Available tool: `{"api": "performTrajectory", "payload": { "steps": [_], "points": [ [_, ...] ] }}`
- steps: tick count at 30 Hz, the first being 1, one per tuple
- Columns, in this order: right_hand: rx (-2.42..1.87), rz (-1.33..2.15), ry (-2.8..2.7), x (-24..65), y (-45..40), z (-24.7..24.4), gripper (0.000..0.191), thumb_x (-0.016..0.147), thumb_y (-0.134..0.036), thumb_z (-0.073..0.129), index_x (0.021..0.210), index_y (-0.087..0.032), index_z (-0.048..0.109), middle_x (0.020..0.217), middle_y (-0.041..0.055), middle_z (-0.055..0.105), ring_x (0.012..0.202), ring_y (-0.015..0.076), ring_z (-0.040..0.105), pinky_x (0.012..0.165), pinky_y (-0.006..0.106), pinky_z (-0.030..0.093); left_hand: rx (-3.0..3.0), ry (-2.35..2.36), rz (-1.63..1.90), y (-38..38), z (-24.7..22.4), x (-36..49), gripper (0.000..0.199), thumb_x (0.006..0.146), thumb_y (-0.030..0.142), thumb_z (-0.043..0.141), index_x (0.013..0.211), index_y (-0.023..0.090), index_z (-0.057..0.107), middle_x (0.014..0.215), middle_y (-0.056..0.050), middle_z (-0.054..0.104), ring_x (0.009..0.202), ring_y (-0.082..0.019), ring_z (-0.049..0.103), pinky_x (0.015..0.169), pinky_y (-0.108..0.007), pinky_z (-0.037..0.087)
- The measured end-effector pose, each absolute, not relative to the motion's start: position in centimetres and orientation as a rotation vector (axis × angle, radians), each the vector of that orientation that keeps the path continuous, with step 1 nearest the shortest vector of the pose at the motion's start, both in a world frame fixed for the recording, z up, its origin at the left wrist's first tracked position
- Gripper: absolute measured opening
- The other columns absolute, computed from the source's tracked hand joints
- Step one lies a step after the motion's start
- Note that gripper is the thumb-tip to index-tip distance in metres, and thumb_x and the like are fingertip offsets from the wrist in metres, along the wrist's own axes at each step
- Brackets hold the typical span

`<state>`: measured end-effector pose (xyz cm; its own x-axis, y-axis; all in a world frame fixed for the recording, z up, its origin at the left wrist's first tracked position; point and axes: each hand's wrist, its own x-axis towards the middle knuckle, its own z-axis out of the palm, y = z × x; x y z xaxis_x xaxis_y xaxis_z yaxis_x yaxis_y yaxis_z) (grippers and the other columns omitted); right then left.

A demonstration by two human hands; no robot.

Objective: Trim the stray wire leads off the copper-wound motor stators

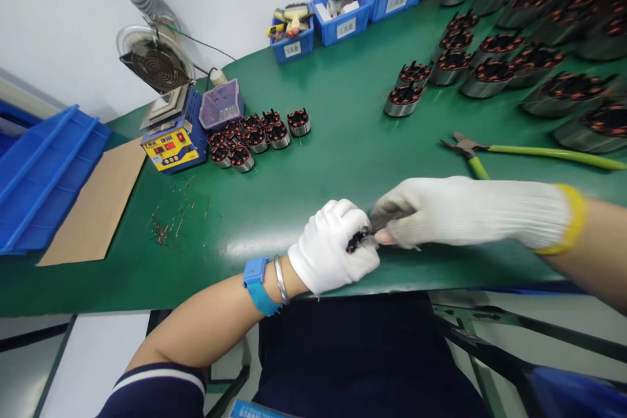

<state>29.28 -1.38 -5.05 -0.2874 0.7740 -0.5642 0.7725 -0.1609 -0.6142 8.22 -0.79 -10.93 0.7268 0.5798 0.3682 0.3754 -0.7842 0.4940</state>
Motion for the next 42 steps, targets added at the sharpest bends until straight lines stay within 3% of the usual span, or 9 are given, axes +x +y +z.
{"api": "performTrajectory", "payload": {
  "steps": [6,18,22,26,29,32,36,39,42],
  "points": [
    [-1.562,2.148,-1.539,27.4,-0.8,-5.9,0.053,0.050,-0.065,0.087,0.064,-0.019,0.064,0.056,0.0026,0.065,0.048,0.0125,0.057,0.048,0.025,0.047,2.433,0.783,0.778,-0.9,-11.2,8.3,0.013,0.079,0.031,0.053,0.084,0.025,0.043,0.085,-0.006,0.058,0.079,-0.023,0.058,0.073,-0.041,0.054],
    [-1.674,1.464,-1.762,27.0,-4.9,-7.0,0.034,0.078,-0.045,0.058,0.055,-0.020,0.055,0.052,0.0003,0.057,0.048,0.0101,0.044,0.046,0.023,0.030,2.113,0.663,0.733,-0.7,-10.7,7.6,0.051,0.072,0.030,0.074,0.115,0.021,0.049,0.125,-0.015,0.066,0.114,-0.029,0.070,0.098,-0.049,0.061],
    [-1.590,1.430,-1.653,27.5,-6.5,-7.0,0.035,0.080,-0.049,0.057,0.060,-0.020,0.058,0.052,-0.0006,0.051,0.049,0.0109,0.040,0.047,0.025,0.029,1.604,0.776,0.640,0.7,-9.6,6.5,0.071,0.069,0.050,0.084,0.124,0.019,0.050,0.132,-0.020,0.064,0.108,-0.029,0.073,0.079,-0.040,0.065],
    [-1.493,1.427,-1.572,28.0,-7.2,-6.4,0.044,0.081,-0.058,0.062,0.060,-0.019,0.061,0.053,0.0002,0.051,0.049,0.0108,0.040,0.046,0.026,0.029,1.164,0.616,0.155,1.3,-8.2,5.6,0.063,0.084,0.070,0.068,0.118,0.019,0.054,0.115,-0.017,0.070,0.077,-0.026,0.078,0.049,-0.028,0.057],
    [-1.449,1.503,-1.432,28.1,-7.2,-6.0,0.048,0.077,-0.063,0.070,0.060,-0.018,0.063,0.053,0.0017,0.055,0.047,0.0109,0.043,0.044,0.025,0.032,1.152,0.535,0.035,0.5,-7.7,5.7,0.058,0.084,0.054,0.077,0.126,0.022,0.053,0.112,-0.012,0.070,0.065,-0.021,0.076,0.048,-0.026,0.057],
    [-1.405,1.592,-1.296,27.9,-7.0,-5.7,0.052,0.069,-0.067,0.078,0.058,-0.018,0.063,0.053,0.0022,0.056,0.044,0.0102,0.044,0.042,0.025,0.033,1.397,0.532,0.399,-0.6,-7.8,5.9,0.062,0.082,0.034,0.078,0.135,0.028,0.047,0.136,-0.016,0.063,0.087,-0.023,0.079,0.066,-0.034,0.066],
    [-1.367,1.638,-1.199,27.4,-7.0,-5.0,0.057,0.062,-0.074,0.079,0.057,-0.019,0.062,0.049,0.0009,0.053,0.042,0.0100,0.042,0.040,0.025,0.032,2.062,0.425,0.796,-1.6,-7.9,5.6,0.035,0.080,0.030,0.076,0.112,0.026,0.061,0.146,-0.018,0.056,0.123,-0.032,0.069,0.097,-0.054,0.062],
    [-1.361,1.660,-1.218,27.1,-7.3,-4.4,0.059,0.062,-0.076,0.076,0.052,-0.022,0.054,0.044,-0.0018,0.044,0.042,0.0105,0.039,0.042,0.027,0.035,2.270,0.289,0.886,-1.9,-7.9,5.2,0.034,0.077,0.048,0.081,0.083,0.025,0.058,0.129,-0.013,0.066,0.117,-0.032,0.070,0.098,-0.057,0.060],
    [-1.432,1.549,-1.405,27.1,-7.6,-3.9,0.054,0.070,-0.071,0.067,0.051,-0.022,0.053,0.046,-0.0017,0.040,0.044,0.0113,0.037,0.044,0.027,0.033,1.908,0.603,0.795,-1.6,-8.0,5.3,0.053,0.082,0.077,0.061,0.085,0.024,0.055,0.114,-0.013,0.070,0.103,-0.029,0.074,0.088,-0.052,0.064]
  ]
}}
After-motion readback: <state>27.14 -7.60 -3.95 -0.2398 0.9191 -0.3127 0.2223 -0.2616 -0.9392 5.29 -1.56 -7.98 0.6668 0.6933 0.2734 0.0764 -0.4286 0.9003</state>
